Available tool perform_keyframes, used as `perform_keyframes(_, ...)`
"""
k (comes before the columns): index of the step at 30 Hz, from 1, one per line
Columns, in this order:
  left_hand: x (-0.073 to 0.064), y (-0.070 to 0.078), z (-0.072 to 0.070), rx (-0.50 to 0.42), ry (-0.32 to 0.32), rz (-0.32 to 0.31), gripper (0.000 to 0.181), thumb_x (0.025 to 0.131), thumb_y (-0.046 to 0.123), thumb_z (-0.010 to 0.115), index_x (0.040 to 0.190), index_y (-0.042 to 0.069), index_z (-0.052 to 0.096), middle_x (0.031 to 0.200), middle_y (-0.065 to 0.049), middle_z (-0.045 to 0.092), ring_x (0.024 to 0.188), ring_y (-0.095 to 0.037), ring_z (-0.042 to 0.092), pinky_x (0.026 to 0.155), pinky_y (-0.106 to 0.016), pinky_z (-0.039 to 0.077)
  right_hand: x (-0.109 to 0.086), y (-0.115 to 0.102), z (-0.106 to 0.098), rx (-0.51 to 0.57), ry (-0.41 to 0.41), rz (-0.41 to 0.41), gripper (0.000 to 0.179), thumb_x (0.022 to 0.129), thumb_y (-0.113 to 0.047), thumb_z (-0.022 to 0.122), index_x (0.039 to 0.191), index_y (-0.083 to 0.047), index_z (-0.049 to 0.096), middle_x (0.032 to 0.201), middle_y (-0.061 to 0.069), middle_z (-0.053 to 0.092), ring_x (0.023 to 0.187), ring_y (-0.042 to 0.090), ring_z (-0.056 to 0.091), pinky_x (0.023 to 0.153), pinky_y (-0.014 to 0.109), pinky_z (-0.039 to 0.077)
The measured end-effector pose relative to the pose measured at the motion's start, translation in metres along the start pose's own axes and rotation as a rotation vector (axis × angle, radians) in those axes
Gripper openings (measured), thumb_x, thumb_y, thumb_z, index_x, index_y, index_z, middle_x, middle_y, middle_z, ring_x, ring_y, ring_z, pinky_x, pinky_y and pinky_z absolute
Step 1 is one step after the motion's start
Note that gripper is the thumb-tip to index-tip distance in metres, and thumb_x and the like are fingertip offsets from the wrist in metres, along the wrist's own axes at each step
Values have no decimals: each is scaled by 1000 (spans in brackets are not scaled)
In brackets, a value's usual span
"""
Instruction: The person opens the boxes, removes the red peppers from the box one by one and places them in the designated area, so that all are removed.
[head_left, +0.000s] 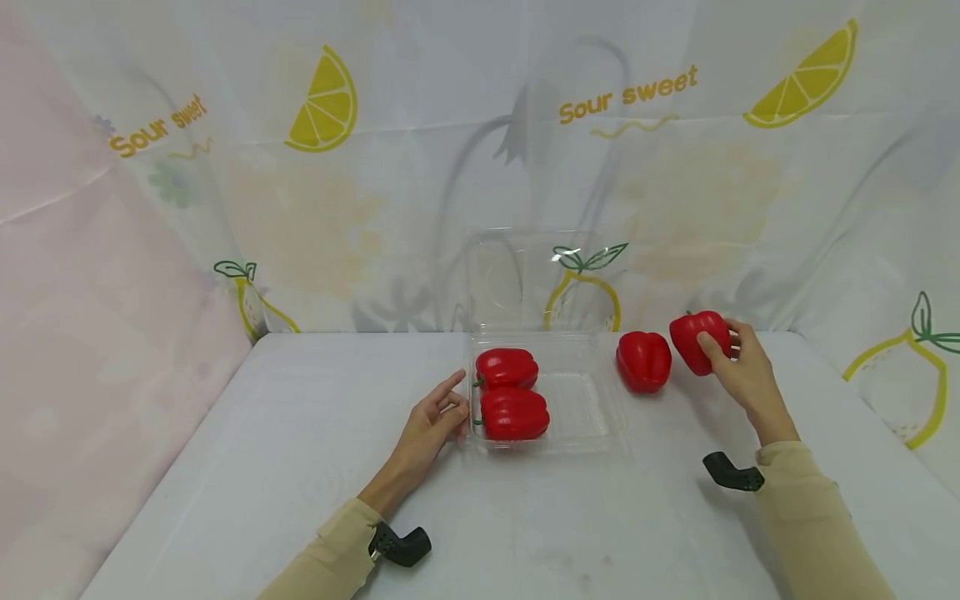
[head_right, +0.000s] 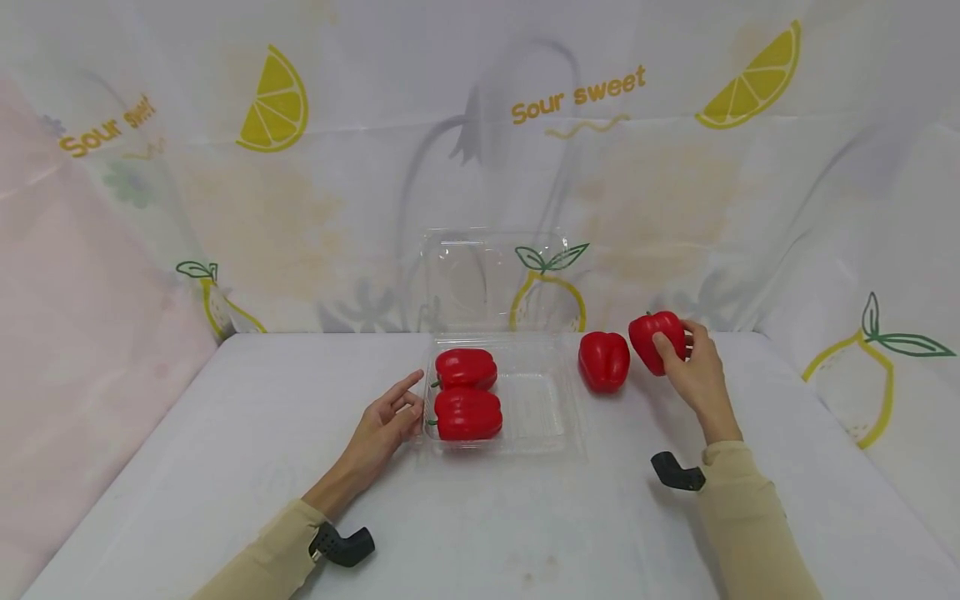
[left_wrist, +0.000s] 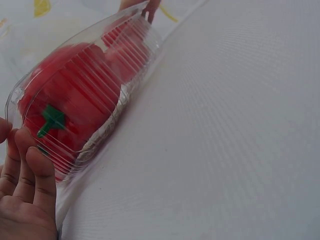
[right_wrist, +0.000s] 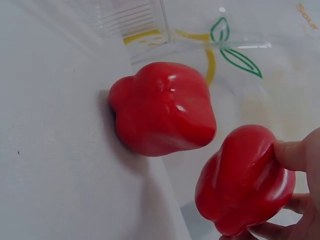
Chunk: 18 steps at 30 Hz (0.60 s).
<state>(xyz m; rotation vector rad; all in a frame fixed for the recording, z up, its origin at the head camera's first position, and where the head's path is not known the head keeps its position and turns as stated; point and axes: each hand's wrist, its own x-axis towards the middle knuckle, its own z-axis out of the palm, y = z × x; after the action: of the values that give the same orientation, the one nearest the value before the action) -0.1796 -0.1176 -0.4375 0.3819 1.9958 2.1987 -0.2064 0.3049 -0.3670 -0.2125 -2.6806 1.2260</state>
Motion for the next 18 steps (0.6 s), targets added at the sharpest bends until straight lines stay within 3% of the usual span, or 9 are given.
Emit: perform_keyframes(18, -1, 2, 0, 4, -5, -4, 56, 95, 7, 52, 147, 11, 31, 94, 0, 51, 71, -4, 52, 64, -16, 47, 6, 15, 1, -14, -110, 66, 78, 97, -48, 33, 146, 8, 9, 141, 39, 24, 125, 55, 29, 96, 65, 37)
